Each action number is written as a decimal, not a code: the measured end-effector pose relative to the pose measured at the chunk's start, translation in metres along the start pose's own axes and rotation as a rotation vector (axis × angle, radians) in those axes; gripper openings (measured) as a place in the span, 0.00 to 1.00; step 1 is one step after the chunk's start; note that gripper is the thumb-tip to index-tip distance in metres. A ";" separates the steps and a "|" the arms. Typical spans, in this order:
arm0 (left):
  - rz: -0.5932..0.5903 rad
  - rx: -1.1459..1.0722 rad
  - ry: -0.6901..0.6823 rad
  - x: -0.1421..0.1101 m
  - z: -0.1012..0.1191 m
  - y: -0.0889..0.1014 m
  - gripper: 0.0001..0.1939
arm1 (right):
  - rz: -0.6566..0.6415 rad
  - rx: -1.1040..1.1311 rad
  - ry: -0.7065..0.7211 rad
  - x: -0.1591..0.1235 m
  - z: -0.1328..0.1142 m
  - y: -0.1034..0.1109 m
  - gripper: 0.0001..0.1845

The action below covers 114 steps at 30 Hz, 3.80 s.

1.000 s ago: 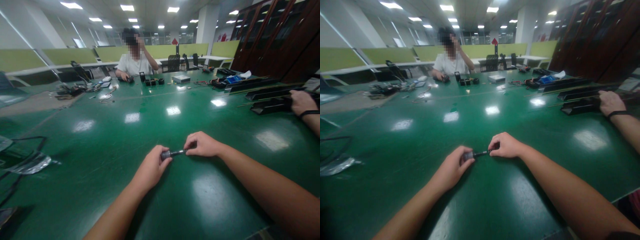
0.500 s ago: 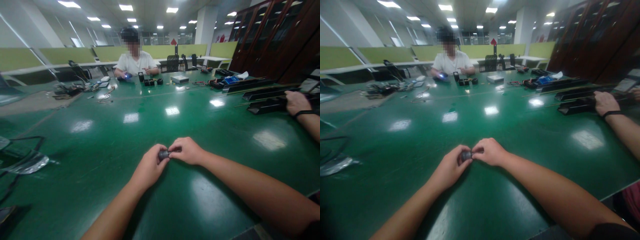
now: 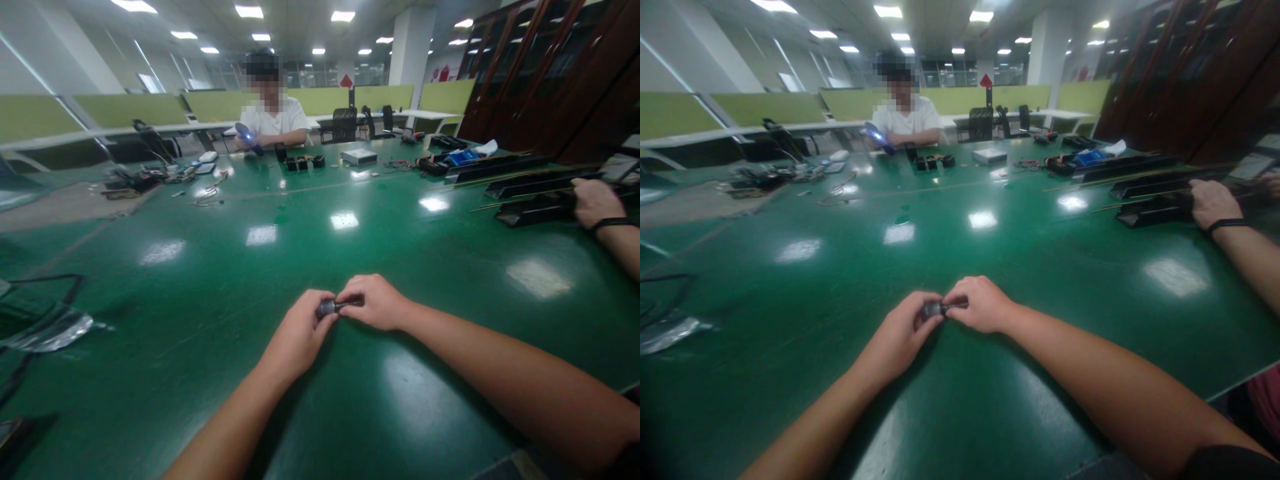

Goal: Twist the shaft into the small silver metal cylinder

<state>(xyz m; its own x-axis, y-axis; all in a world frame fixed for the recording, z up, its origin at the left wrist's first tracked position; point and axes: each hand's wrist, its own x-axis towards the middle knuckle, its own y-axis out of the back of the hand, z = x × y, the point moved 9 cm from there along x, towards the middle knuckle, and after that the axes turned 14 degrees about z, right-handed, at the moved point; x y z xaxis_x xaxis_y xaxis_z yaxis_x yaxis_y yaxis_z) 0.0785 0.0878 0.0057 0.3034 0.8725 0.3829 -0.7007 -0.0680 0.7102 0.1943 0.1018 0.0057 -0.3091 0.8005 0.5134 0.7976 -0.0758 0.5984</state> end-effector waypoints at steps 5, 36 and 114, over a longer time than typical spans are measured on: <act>0.007 -0.002 0.028 0.001 -0.002 0.001 0.11 | 0.000 -0.012 0.019 0.001 -0.001 0.001 0.07; -0.002 0.018 0.035 0.000 -0.008 0.000 0.11 | -0.020 -0.044 -0.036 -0.004 0.003 0.012 0.08; -0.009 0.007 0.033 0.000 -0.003 -0.003 0.09 | 0.032 0.014 -0.076 0.000 0.004 0.003 0.07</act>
<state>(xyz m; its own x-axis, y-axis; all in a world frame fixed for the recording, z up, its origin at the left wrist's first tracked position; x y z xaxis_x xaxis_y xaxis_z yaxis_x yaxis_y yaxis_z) 0.0786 0.0895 0.0022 0.2881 0.8888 0.3564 -0.6936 -0.0628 0.7176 0.1988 0.1043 0.0054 -0.2429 0.8409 0.4836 0.8141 -0.0943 0.5730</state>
